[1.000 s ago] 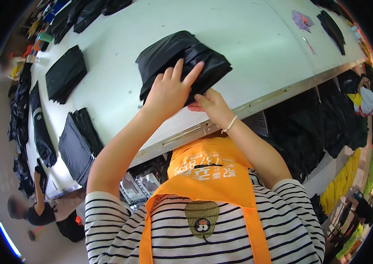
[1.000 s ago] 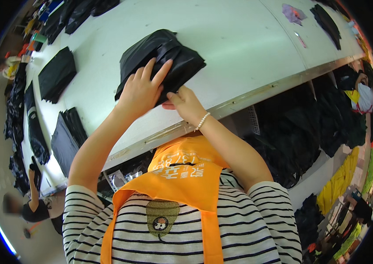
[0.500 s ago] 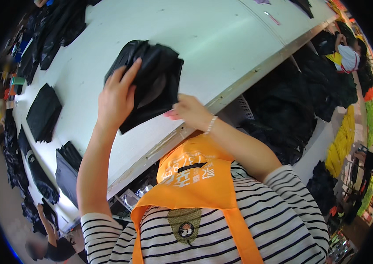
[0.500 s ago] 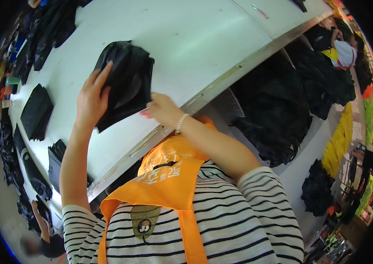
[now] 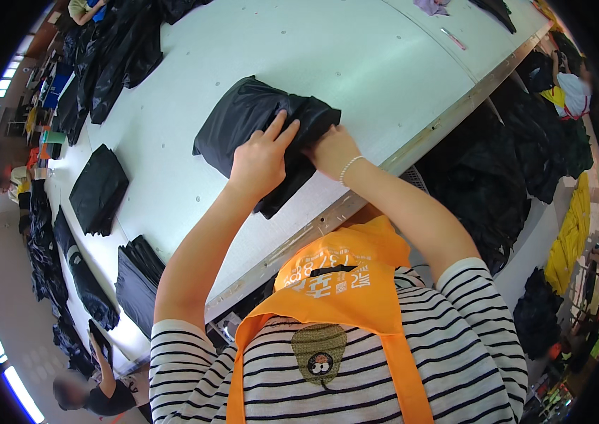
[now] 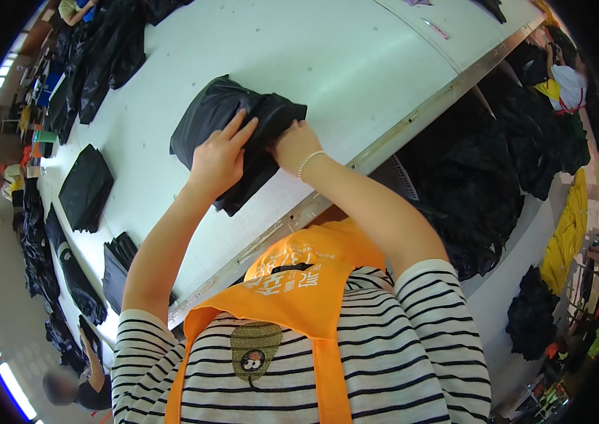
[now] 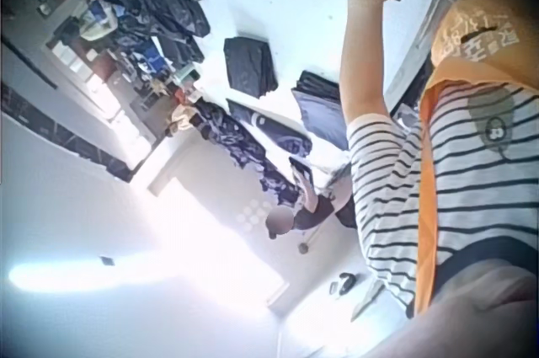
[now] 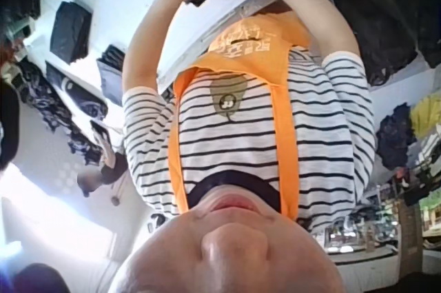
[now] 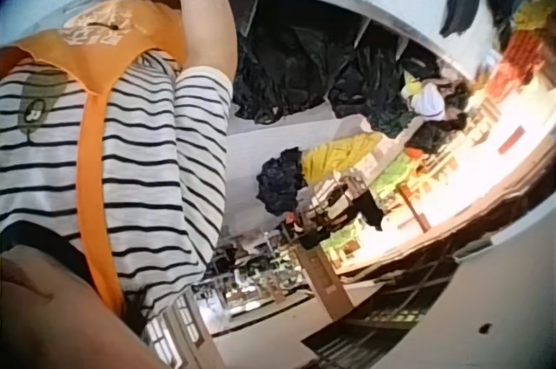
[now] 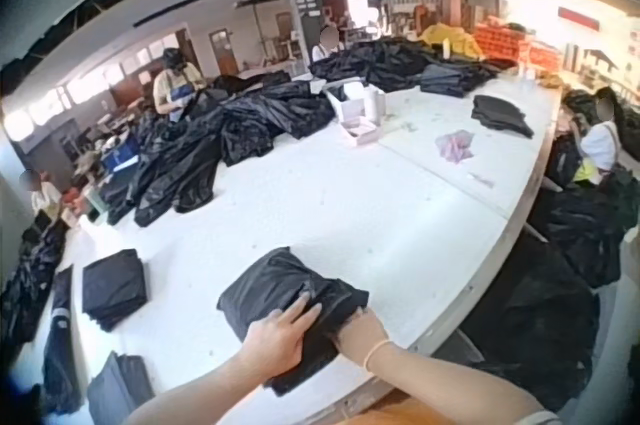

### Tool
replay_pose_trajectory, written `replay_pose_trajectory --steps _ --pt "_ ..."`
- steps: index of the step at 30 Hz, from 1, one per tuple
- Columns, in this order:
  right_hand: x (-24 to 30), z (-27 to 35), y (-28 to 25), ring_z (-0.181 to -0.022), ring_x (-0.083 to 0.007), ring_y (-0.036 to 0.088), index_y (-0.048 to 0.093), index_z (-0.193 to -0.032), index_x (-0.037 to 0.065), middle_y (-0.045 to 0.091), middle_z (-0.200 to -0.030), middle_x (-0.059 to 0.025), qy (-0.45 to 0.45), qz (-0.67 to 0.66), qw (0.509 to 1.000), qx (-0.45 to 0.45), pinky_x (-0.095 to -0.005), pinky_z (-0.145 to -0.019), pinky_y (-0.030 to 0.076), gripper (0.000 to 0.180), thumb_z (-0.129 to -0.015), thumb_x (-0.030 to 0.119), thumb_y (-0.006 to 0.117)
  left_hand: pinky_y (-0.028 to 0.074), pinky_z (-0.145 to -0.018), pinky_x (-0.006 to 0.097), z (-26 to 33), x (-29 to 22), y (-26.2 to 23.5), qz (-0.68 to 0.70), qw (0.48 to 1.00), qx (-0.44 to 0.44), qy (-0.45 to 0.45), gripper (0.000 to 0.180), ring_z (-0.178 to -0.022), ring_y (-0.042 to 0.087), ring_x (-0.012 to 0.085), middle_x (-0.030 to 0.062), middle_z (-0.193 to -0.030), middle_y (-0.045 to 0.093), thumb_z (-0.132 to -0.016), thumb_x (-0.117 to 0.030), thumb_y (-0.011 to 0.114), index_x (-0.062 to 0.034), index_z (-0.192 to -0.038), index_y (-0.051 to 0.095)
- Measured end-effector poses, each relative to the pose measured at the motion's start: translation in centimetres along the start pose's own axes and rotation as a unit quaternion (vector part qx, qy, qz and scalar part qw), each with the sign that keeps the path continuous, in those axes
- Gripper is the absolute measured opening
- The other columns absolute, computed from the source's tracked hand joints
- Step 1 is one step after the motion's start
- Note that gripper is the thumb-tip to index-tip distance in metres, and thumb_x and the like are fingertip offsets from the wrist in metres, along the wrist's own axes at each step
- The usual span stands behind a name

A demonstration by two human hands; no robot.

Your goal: The person folds a black jacket on a table, aligning the sleeves and smoothing the fabric. They fold the jacket into a compact rectangle and place it into a plastic packaging sleeve, then set the packaged item aside.

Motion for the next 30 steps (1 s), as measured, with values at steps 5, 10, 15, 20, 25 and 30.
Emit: replay_pose_trajectory --steps 5,10,15,20,25,30 --pt "-3.3 3.1 -3.1 -0.090 -0.0210 0.054 0.068 -0.077 0.012 0.064 -0.077 -0.0007 -0.095 0.023 0.993 -0.060 -0.0330 -0.077 0.040 0.032 -0.086 0.040 0.056 0.054 -0.069 0.034 1.6 0.2 3.4 -0.038 0.997 0.066 0.006 0.053 -0.083 0.062 0.0251 0.0068 -0.134 0.050 -0.071 -0.001 0.056 -0.0147 -0.123 0.055" --pt "-4.4 1.0 -8.9 -0.080 -0.0193 0.054 0.060 -0.065 0.011 0.058 -0.066 0.0000 -0.213 0.048 0.972 -0.087 -0.0321 -0.069 0.041 0.030 -0.081 0.035 0.063 0.054 -0.063 0.038 -0.2 -3.9 9.8 -0.138 0.949 0.280 0.031 0.027 -0.079 0.065 0.0268 0.0172 -0.116 0.059 -0.077 -0.011 0.059 -0.0065 -0.103 0.060" --pt "-3.4 0.3 -10.5 -0.081 -0.0220 0.058 0.061 -0.069 0.009 0.061 -0.073 -0.0034 -0.244 -0.021 0.968 -0.047 -0.0352 -0.069 0.048 0.025 -0.083 0.029 0.061 0.053 -0.068 0.039 -1.3 -2.6 7.9 -0.067 0.965 0.255 0.014 0.023 -0.084 0.065 0.0294 0.0165 -0.112 0.061 -0.073 -0.010 0.060 -0.0044 -0.095 0.063" --pt "-0.7 3.5 -3.8 -0.088 -0.0262 0.060 0.058 -0.096 0.007 0.056 -0.098 -0.0095 -0.050 -0.090 0.995 0.016 -0.0379 -0.070 0.051 0.023 -0.081 0.022 0.065 0.052 -0.076 0.040 -3.0 -0.8 6.9 -0.016 0.980 0.199 0.014 0.030 -0.093 0.063 0.0308 0.0176 -0.120 0.058 -0.071 -0.008 0.058 -0.0100 -0.101 0.065" --pt "1.0 3.7 -2.7 -0.088 -0.0291 0.062 0.058 -0.097 0.007 0.055 -0.097 -0.0141 0.047 -0.092 0.986 0.128 -0.0391 -0.069 0.051 0.024 -0.081 0.023 0.065 0.051 -0.080 0.040 -1.8 0.6 6.9 0.021 0.982 0.184 -0.033 0.036 -0.096 0.062 0.0300 0.0136 -0.120 0.059 -0.072 -0.009 0.056 -0.0123 -0.106 0.066" --pt "4.7 7.2 2.2 -0.081 -0.0308 0.062 0.058 -0.095 0.007 0.055 -0.097 -0.0130 -0.125 -0.246 0.954 0.119 -0.0426 -0.070 0.050 0.017 -0.083 0.018 0.060 0.050 -0.083 0.040 -2.5 1.0 8.4 0.058 0.990 0.121 -0.051 0.041 -0.099 0.061 0.0306 0.0096 -0.122 0.059 -0.071 -0.008 0.052 -0.0133 -0.109 0.066"
Point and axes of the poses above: each hand's wrist, its own z-axis away from the middle knuckle, its own y-axis out of the palm, x = y × z, the point moved 3 cm from there along -z, towards the middle knuckle
